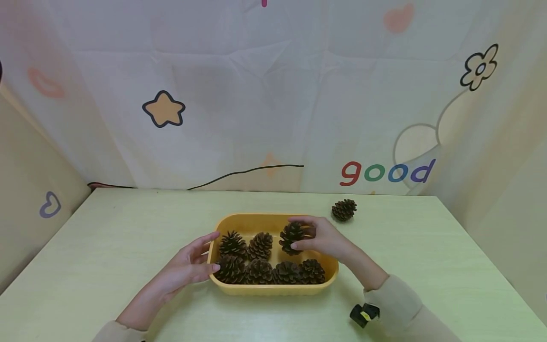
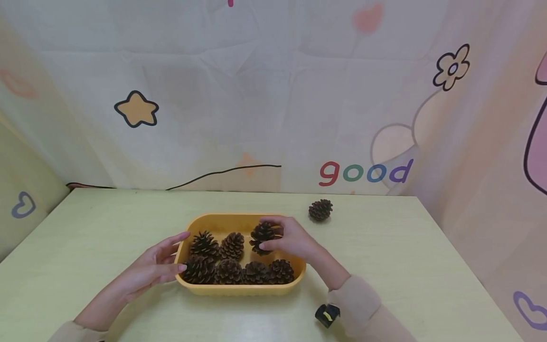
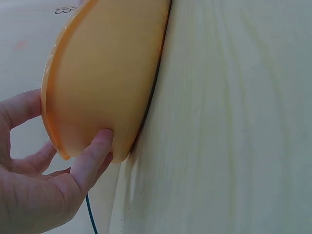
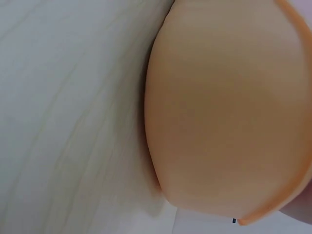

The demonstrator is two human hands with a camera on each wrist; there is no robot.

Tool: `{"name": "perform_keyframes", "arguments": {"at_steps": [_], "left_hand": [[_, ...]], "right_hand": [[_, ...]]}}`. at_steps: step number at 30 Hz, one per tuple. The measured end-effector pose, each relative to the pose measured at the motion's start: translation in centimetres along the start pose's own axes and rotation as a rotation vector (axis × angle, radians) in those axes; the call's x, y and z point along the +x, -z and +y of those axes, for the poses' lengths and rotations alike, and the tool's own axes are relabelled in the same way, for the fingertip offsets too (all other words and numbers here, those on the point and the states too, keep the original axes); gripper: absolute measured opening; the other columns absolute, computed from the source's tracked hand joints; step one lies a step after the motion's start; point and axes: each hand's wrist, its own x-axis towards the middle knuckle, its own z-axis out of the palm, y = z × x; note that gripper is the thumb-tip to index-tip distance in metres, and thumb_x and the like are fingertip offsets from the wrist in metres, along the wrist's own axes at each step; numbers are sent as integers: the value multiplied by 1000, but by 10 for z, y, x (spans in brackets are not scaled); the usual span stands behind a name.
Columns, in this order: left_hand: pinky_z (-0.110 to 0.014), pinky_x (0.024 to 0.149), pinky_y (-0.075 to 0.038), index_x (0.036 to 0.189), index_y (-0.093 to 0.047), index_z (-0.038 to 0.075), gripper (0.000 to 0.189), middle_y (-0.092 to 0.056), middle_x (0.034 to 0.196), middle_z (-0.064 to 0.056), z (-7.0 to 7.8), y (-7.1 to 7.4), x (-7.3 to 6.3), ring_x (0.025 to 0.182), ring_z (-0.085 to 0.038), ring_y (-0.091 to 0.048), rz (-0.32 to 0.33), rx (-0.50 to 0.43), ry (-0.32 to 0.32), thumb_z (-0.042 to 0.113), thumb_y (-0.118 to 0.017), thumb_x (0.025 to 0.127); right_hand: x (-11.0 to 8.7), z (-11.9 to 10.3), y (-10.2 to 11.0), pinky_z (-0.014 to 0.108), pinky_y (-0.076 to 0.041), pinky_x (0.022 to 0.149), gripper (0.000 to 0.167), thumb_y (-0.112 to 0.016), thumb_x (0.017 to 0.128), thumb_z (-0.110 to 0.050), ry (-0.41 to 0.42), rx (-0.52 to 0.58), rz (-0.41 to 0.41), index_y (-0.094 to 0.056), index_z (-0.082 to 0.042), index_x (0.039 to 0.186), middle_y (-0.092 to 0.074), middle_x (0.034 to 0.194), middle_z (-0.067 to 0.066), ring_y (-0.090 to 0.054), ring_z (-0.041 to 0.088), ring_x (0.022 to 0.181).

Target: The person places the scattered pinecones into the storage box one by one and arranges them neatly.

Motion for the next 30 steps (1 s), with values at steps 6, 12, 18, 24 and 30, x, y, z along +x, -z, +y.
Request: {"name": "perform_keyframes", "arguments": {"at_steps": [6,12,18,24,30], "left_hand": [[-42,87,-46,144,-23,11,78,-14,146,-26,0,0,0,129,-45,-24,2,-12,-1,10,-68,80],[-42,86,-47,144,-24,12,78,-14,146,-26,-1,0,0,129,-45,-25,6,-11,1,10,-68,80],[-41,86,-47,144,-23,12,78,-15,146,-25,0,-1,1,129,-43,-27,6,-17,5,10,-68,80],[-41,86,-47,144,-24,12,78,-15,146,-26,1,-1,0,129,-44,-26,10,-15,10,10,-68,80],[-43,87,-46,144,-24,12,78,-13,147,-25,1,-1,0,129,-44,-25,10,-14,13,10,-68,80]], "right_hand": [[4,1,-3,37,-49,84,56,-69,80,-6,-18,-43,-23,-45,4,130,-45,132,22,-51,36,112],[7,2,-7,37,-49,85,57,-70,79,-6,-47,-49,-42,-46,3,130,-43,134,21,-47,39,116],[10,4,-11,38,-49,85,56,-70,78,-5,-53,-82,-61,-48,3,128,-45,131,22,-50,39,112],[11,7,-13,37,-50,81,56,-70,78,-6,-52,-108,-88,-47,2,129,-41,134,23,-45,42,117],[12,7,-13,31,-51,72,55,-69,79,-7,-57,-108,-98,-47,3,129,-38,136,25,-45,43,116]]}}
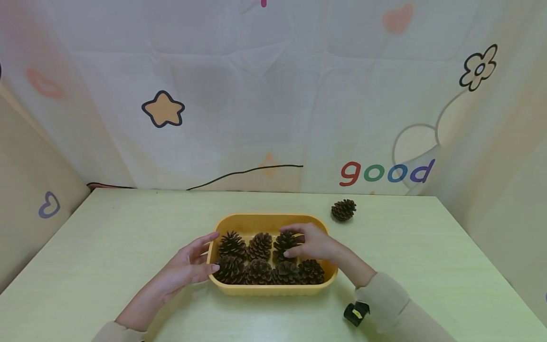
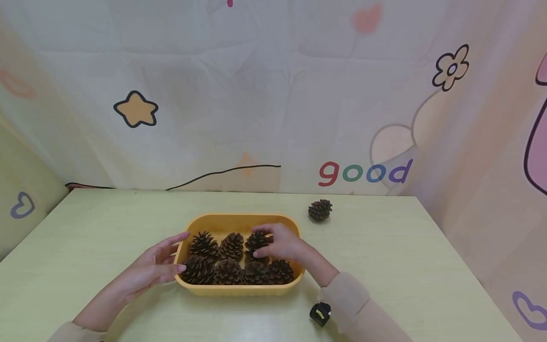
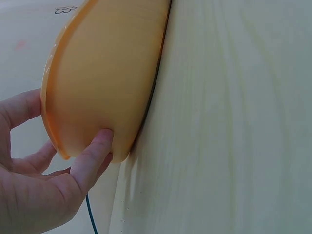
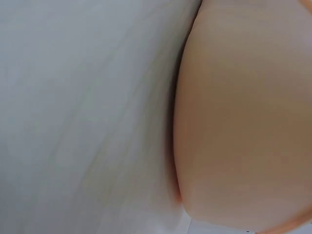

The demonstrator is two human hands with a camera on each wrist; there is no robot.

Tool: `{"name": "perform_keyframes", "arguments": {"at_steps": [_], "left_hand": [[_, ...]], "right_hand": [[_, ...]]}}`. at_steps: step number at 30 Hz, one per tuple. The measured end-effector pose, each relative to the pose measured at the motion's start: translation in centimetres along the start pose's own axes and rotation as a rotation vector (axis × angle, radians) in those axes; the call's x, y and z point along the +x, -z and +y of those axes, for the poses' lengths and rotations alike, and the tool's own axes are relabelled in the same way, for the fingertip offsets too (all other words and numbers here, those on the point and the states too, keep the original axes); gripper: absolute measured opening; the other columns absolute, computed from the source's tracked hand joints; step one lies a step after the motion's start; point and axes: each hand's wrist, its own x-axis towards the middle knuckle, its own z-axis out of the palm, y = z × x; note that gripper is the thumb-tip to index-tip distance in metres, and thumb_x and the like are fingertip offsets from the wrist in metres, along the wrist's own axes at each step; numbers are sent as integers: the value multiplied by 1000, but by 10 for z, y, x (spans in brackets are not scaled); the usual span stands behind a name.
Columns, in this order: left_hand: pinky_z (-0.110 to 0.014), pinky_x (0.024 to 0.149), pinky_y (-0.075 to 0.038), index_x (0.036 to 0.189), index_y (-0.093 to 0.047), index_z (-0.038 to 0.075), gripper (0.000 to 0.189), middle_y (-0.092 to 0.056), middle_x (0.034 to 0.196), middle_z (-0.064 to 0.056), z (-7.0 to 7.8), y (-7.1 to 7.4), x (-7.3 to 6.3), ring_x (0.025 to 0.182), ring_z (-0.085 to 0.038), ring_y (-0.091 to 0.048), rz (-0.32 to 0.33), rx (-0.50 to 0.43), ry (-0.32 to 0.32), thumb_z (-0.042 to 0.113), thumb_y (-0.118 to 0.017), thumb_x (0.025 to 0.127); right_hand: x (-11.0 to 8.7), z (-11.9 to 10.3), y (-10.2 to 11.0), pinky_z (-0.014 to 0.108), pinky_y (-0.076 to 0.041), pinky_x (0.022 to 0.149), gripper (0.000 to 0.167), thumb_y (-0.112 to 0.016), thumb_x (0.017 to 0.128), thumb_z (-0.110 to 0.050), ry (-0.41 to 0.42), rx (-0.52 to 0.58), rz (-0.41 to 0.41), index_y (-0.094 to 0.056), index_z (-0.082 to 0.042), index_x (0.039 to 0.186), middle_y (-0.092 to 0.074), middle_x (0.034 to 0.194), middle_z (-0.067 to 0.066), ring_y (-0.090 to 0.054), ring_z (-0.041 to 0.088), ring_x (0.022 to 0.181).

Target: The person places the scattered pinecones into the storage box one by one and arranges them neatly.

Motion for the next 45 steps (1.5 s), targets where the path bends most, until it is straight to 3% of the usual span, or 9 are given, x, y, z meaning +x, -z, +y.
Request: {"name": "perform_keyframes", "arguments": {"at_steps": [16,28,35,42,45], "left_hand": [[-42,87,-46,144,-23,11,78,-14,146,-26,-1,1,1,129,-44,-25,-14,-5,-13,10,-67,80],[-42,87,-47,144,-22,11,79,-15,146,-26,-2,2,2,128,-43,-28,-23,-10,-20,10,-67,80],[-41,87,-47,145,-21,10,79,-13,146,-27,-1,1,0,128,-42,-28,-36,-12,-21,12,-67,81],[-41,87,-46,145,-21,10,79,-13,146,-26,-1,1,0,128,-43,-27,-34,-10,-19,12,-67,81],[-41,87,-47,145,-21,10,79,-14,146,-26,-1,1,0,128,-42,-28,-32,-12,-18,11,-67,81]], "right_hand": [[5,0,-1,29,-50,70,55,-69,80,-9,-19,-19,-15,-48,2,129,-41,134,24,-44,42,117],[5,0,-2,44,-45,89,54,-69,80,-10,-17,-39,-22,-48,1,129,-42,134,23,-41,42,120],[6,1,-3,38,-49,81,57,-70,79,-10,-31,-3,-28,-47,0,130,-39,137,22,-39,42,122],[-1,-2,5,46,-37,98,59,-68,82,-11,5,44,-7,-42,4,133,-43,134,22,-41,39,121],[-6,-3,11,45,-36,99,59,-66,83,-10,25,73,7,-40,5,133,-44,133,23,-42,38,121]]}}
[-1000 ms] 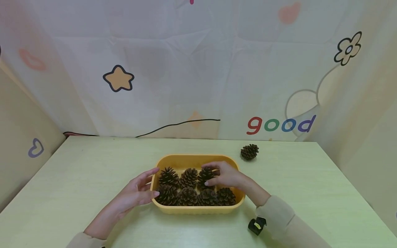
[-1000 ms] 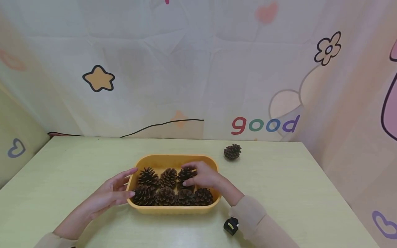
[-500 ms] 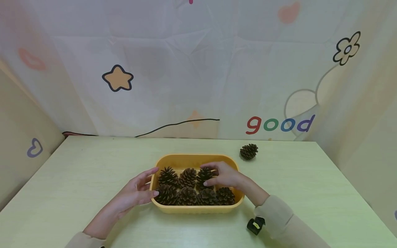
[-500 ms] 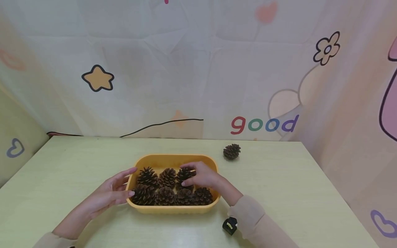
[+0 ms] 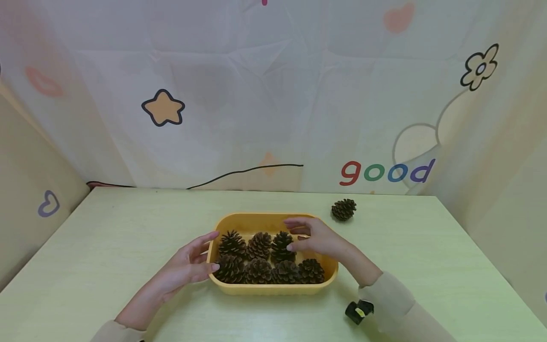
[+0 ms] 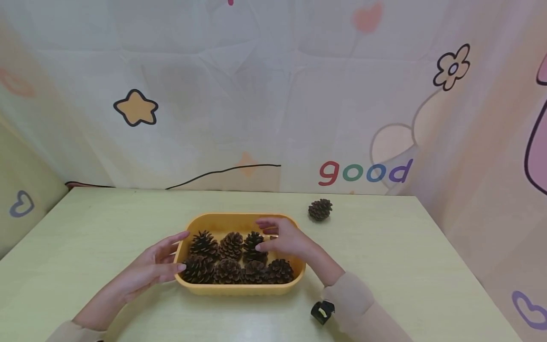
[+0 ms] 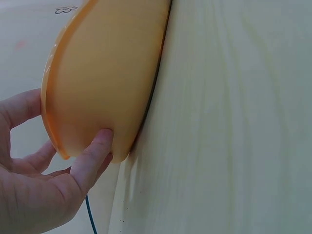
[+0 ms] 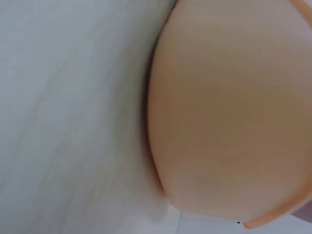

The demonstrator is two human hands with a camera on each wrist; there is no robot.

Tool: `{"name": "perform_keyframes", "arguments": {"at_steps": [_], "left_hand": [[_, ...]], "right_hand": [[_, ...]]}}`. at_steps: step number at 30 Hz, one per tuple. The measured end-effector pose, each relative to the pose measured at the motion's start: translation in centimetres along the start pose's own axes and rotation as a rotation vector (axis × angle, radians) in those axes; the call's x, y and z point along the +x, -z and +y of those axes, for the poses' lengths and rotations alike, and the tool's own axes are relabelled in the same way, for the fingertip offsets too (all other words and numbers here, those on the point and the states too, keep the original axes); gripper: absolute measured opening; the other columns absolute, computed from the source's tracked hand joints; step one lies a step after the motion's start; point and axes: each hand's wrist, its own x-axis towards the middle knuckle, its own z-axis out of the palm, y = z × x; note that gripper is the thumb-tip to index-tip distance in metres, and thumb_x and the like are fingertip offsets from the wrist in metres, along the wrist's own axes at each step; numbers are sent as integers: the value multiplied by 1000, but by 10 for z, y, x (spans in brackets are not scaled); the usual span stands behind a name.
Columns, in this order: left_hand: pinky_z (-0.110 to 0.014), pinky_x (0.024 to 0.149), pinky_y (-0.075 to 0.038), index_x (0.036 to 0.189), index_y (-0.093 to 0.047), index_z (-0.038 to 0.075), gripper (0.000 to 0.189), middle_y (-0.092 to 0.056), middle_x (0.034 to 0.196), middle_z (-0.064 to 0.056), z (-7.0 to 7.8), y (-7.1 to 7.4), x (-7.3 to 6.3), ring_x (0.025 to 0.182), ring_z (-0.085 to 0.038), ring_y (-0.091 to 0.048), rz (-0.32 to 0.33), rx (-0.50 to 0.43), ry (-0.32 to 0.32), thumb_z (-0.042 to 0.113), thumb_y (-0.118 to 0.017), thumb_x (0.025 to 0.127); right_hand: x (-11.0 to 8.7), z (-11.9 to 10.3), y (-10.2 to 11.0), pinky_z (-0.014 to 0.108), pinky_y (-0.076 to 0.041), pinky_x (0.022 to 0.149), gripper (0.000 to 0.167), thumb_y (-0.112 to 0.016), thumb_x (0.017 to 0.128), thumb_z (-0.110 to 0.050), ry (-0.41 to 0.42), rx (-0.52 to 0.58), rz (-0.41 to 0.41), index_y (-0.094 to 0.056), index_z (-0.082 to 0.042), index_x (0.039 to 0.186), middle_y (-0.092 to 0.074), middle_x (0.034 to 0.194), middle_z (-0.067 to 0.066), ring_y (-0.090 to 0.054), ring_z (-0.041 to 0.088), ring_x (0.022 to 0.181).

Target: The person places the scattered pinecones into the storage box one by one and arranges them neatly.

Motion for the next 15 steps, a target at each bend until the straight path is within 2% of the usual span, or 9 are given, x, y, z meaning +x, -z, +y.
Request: {"name": "perform_keyframes", "arguments": {"at_steps": [7,15], "left_hand": [[-40,87,-47,145,-21,10,79,-15,146,-27,0,0,0,127,-41,-31,3,-1,-5,11,-68,81],[-41,87,-47,145,-21,10,79,-14,146,-26,-1,0,1,127,-42,-29,-2,1,-5,11,-67,81]], "right_hand": [[-12,-4,14,42,-39,97,58,-66,82,-8,19,37,55,-40,5,133,-45,131,25,-42,38,121],[-24,4,34,40,-43,93,60,-69,81,-14,28,47,147,-42,1,133,-45,132,23,-43,36,122]]}}
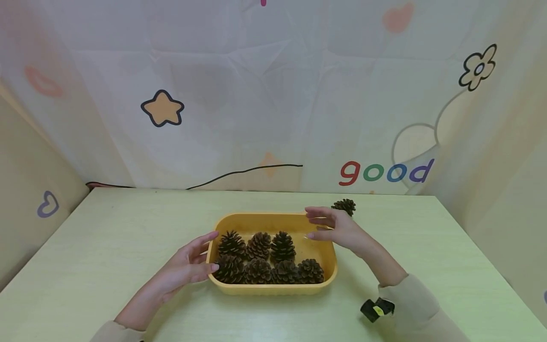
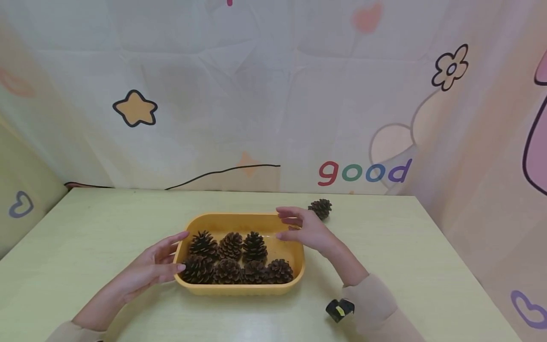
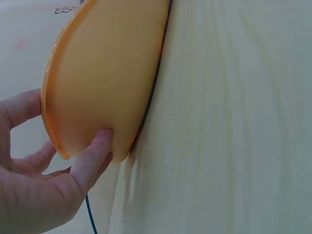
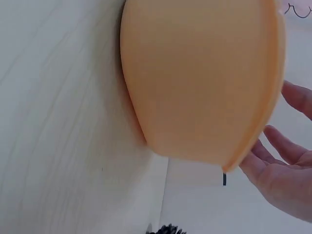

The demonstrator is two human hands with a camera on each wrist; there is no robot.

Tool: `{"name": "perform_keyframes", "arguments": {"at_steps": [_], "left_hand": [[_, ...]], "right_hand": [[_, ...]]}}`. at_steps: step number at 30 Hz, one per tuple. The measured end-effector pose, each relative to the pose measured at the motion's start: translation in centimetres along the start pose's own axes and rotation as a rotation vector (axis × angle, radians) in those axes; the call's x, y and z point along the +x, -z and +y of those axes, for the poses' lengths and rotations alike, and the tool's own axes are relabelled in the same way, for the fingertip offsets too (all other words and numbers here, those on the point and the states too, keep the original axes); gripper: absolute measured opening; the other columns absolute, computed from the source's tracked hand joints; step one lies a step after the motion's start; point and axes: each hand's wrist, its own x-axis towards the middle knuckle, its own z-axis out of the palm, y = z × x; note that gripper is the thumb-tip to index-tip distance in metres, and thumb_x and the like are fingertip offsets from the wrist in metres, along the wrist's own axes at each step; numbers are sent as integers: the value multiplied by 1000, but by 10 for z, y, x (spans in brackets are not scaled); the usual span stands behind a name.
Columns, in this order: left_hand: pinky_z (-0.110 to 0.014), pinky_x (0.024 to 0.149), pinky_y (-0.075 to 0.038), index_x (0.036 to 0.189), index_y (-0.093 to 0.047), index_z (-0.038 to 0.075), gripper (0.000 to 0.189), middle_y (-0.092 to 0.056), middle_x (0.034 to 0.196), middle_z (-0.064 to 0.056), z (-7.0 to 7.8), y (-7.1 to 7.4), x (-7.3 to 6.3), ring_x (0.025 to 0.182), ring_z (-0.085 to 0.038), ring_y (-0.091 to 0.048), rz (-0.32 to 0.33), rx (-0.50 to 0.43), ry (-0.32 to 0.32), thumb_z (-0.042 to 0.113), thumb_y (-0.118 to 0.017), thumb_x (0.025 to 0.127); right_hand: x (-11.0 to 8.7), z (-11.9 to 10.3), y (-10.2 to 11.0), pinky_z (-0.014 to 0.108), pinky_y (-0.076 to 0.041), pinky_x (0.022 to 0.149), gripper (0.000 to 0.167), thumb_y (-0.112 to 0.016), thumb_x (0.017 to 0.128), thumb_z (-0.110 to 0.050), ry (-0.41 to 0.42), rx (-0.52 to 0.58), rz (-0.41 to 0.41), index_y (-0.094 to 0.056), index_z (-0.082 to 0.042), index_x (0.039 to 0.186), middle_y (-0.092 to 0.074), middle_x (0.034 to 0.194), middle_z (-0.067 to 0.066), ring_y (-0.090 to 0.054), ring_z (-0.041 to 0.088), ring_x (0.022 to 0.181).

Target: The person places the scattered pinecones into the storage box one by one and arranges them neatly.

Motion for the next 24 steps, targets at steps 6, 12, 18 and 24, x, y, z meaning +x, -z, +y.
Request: {"name": "perform_keyframes", "arguments": {"at_steps": [6,12,18,24], "left_hand": [[-41,87,-47,145,-21,10,79,-14,146,-26,0,0,0,128,-42,-29,4,-2,3,11,-68,81],[-41,87,-47,145,-21,10,79,-15,146,-26,1,0,-1,127,-42,-29,5,0,3,11,-68,81],[-40,86,-47,144,-22,11,79,-14,146,-26,1,0,0,127,-42,-30,7,-2,3,11,-68,80],[-41,86,-47,144,-22,11,79,-13,147,-26,0,1,0,127,-42,-29,9,-3,3,11,-68,80]], "right_hand": [[-8,4,17,35,-46,89,59,-67,82,-12,-5,20,59,-41,2,133,-42,135,23,-40,37,124],[-14,8,31,39,-42,93,60,-67,83,-16,-43,-43,119,-40,0,134,-44,134,21,-42,36,123],[-16,16,44,43,-39,95,60,-65,85,-16,-59,-65,182,-38,2,135,-42,135,24,-41,36,123],[-17,22,55,48,-35,97,60,-63,86,-15,-85,-71,237,-35,2,136,-39,136,25,-37,39,125]]}}
